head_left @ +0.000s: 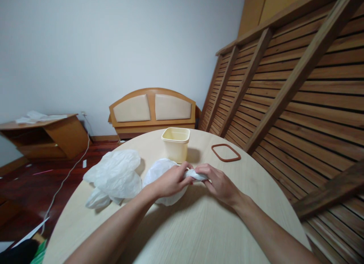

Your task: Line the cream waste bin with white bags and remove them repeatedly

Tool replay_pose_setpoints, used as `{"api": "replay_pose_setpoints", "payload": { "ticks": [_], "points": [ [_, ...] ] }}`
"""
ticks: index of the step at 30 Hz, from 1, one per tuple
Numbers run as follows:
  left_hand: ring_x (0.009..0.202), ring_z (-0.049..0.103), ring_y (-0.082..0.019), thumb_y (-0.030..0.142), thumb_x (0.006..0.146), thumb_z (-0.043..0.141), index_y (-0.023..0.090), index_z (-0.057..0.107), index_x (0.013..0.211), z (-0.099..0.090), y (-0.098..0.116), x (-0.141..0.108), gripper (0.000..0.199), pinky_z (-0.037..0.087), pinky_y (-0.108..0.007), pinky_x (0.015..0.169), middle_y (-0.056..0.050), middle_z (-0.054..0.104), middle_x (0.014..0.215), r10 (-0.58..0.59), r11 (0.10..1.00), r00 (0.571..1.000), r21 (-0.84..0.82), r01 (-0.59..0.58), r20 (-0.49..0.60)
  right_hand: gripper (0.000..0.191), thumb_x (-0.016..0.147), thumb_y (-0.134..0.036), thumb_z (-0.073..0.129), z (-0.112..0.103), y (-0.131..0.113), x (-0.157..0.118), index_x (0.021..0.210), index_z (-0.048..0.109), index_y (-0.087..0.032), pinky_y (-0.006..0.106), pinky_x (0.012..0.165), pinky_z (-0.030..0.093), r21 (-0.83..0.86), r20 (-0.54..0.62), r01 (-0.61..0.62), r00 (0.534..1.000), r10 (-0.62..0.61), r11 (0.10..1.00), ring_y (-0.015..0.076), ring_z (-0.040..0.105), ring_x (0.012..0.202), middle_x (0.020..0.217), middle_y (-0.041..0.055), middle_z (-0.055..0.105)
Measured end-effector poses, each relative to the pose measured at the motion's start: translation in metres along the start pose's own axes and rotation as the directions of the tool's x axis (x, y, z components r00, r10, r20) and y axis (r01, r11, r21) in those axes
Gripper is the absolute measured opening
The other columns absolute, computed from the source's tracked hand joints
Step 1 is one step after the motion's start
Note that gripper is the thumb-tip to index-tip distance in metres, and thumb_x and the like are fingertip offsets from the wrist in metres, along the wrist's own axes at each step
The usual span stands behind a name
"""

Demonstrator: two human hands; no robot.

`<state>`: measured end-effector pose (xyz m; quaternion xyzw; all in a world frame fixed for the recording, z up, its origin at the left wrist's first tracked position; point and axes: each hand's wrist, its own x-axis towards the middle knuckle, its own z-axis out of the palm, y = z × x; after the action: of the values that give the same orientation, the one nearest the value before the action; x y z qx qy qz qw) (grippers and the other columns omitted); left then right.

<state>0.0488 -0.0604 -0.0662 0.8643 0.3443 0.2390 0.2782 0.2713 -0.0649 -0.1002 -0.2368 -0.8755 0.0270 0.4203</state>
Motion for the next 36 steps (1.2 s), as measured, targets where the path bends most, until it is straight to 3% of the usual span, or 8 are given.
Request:
{"api": "replay_pose_setpoints", "payload": {
  "ticks": [4,9,15,20,24,29,36],
  "points": [
    [0.083,0.062,-0.021,0.029,0.097,0.047,0.019,0.055,0.101,0.002,-0.003,0.002,0.013,0.047,-0.032,0.078,-0.007,0.068,0.093,-0.017,1.0,1.0,0.004,0.017,0.003,0.04,0.088,-0.002,0.05,-0.001,0.001,-0.002,0.119,0.054,-0.026,0.034,0.088,0.058,0.09,-0.018,-0.047,0.999,0.049,0.995,0.0182,0.069,0.105,0.114,0.0063,0.068],
    [0.085,0.06,-0.02,0.034,0.099,0.044,0.017,0.056,0.1,0.004,-0.003,0.003,0.02,0.046,-0.033,0.082,-0.006,0.066,0.093,-0.061,0.987,0.998,-0.15,0.063,0.018,0.036,0.093,-0.004,0.049,-0.005,-0.001,0.001,0.115,0.066,-0.027,0.032,0.091,0.057,0.079,-0.061,-0.032,0.997,0.037,0.996,0.0172,0.066,0.111,0.12,0.0075,0.065],
    [0.086,0.056,-0.019,0.046,0.092,0.06,0.017,0.056,0.105,0.004,0.001,0.002,0.032,0.044,-0.03,0.08,-0.004,0.062,0.095,-0.063,0.956,0.998,-0.286,0.069,0.032,0.025,0.094,-0.01,0.057,-0.001,-0.001,0.001,0.101,0.073,-0.027,0.032,0.085,0.06,0.027,-0.217,-0.079,0.973,0.083,0.996,0.0184,0.07,0.101,0.108,0.006,0.07],
    [0.079,0.055,-0.017,0.044,0.097,0.051,0.017,0.055,0.094,0.008,-0.002,0.004,0.027,0.044,-0.029,0.076,-0.002,0.059,0.085,-0.073,0.931,0.997,-0.357,0.073,0.015,0.023,0.091,-0.016,0.06,0.001,-0.006,0.003,0.111,0.069,-0.025,0.038,0.089,0.059,-0.001,-0.227,-0.074,0.971,0.072,0.997,0.0215,0.068,0.104,0.111,0.0084,0.07],
    [0.078,0.057,-0.018,0.042,0.098,0.048,0.017,0.056,0.09,0.009,-0.002,0.006,0.028,0.045,-0.03,0.076,-0.003,0.061,0.082,-0.063,0.929,0.998,-0.365,0.058,-0.002,0.022,0.088,-0.023,0.069,0.001,-0.009,0.004,0.11,0.069,-0.025,0.039,0.09,0.06,-0.001,-0.219,-0.086,0.972,0.083,0.996,0.0225,0.069,0.105,0.111,0.0084,0.07],
    [0.079,0.057,-0.018,0.042,0.099,0.045,0.016,0.06,0.088,0.007,0.003,0.006,0.032,0.044,-0.03,0.077,-0.004,0.063,0.083,-0.044,0.959,0.999,-0.277,0.051,0.03,0.019,0.092,-0.013,0.062,0.001,-0.008,0.003,0.103,0.072,-0.026,0.031,0.08,0.061,0.043,-0.214,-0.03,0.976,0.039,0.999,0.018,0.072,0.094,0.102,0.0055,0.073],
    [0.089,0.06,-0.02,0.042,0.096,0.055,0.015,0.065,0.104,0.006,0.003,0.005,0.029,0.047,-0.033,0.087,-0.007,0.07,0.1,-0.003,0.946,0.999,-0.323,0.015,0.036,0.018,0.09,-0.011,0.063,0.006,0.001,0.001,0.094,0.073,-0.026,0.034,0.079,0.062,0.1,-0.312,-0.076,0.944,0.103,0.992,0.0192,0.074,0.09,0.098,0.0044,0.077]
  ]
}}
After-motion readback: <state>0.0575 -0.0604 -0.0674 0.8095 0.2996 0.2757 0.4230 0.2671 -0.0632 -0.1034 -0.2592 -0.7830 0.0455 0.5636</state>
